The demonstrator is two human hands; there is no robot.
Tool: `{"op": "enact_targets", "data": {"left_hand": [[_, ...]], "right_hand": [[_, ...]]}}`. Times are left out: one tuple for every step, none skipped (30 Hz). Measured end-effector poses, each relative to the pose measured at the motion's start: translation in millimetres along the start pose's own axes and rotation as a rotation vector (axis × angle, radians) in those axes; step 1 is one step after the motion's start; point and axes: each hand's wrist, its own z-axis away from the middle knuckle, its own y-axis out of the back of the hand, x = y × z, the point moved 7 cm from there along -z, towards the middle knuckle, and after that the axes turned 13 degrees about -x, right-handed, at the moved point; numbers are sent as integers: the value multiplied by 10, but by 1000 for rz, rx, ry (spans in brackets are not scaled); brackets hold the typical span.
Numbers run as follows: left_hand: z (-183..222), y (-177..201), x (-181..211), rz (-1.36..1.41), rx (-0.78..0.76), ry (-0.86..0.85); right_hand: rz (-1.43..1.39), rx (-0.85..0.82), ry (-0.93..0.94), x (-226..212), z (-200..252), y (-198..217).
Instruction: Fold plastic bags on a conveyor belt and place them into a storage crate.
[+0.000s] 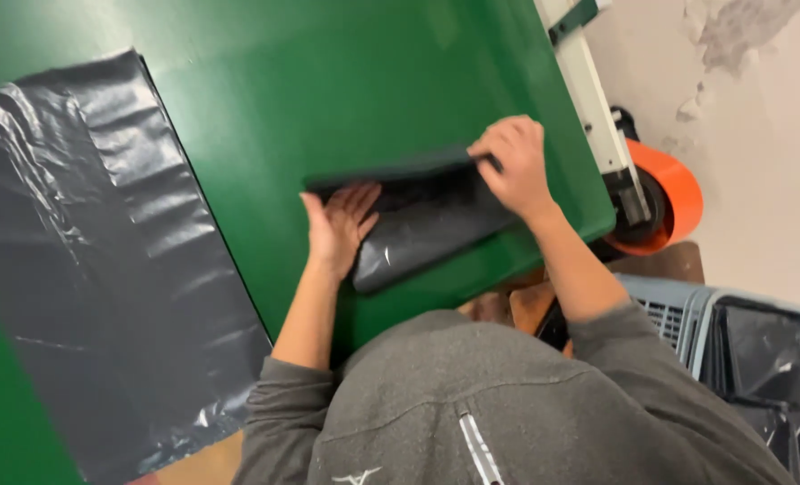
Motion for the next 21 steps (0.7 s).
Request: {"op": "enact_targets", "data": {"left_hand": [[93, -3, -5, -3, 2, 11], [190, 20, -7, 89, 54, -15], [263, 33, -13, 177, 100, -35], [305, 76, -71, 170, 96, -18], [389, 188, -94, 70, 185, -23], [476, 296, -107, -31, 273, -27], [536, 301, -161, -40, 271, -16], [603, 292, -80, -285, 278, -120], [683, 258, 1, -530, 280, -227], [800, 79, 27, -539, 277, -220], [948, -100, 131, -771, 375, -236], [1094, -298, 238, -1004, 473, -252], [1197, -461, 258, -1012, 470, -248], [1307, -814, 353, -1430, 426, -371], [1412, -1187, 351, -1845, 356, -495], [1432, -1196, 300, -1851, 349, -493], [1410, -1259, 174, -2046, 257, -460], [1394, -1302, 40, -2237, 156, -422], [1366, -1316, 56, -2240, 157, -418], [1350, -1387, 34, -2379, 117, -476], [1313, -1454, 7, -2516, 74, -542]], "right_hand": [[-4, 2, -11, -45, 192, -41], [4, 7, -17, -92, 389, -73], [16, 18, -30, -137, 603, -94], [16, 26, -48, -115, 741, -157], [10, 22, -64, -102, 865, -234], [4, 19, -80, -92, 987, -312], [1, 26, -92, -74, 1048, -346], [-8, 22, -107, -53, 1105, -388], [-17, 18, -119, -34, 1150, -438], [-22, 24, -128, -14, 1192, -471], [-34, 27, -133, 12, 1218, -502], [-45, 29, -138, 37, 1239, -534], [-50, 34, -144, 47, 1256, -548], [-64, 41, -147, 56, 1272, -563], [-77, 48, -150, 69, 1293, -568], [-80, 54, -155, 75, 1328, -580], [-86, 57, -155, 91, 1346, -592], [-92, 60, -155, 104, 1360, -608], [-96, 60, -155, 29, 1354, -570], [-65, 54, -142, -63, 1344, -534], [-29, 50, -126, -138, 1317, -484]]}}
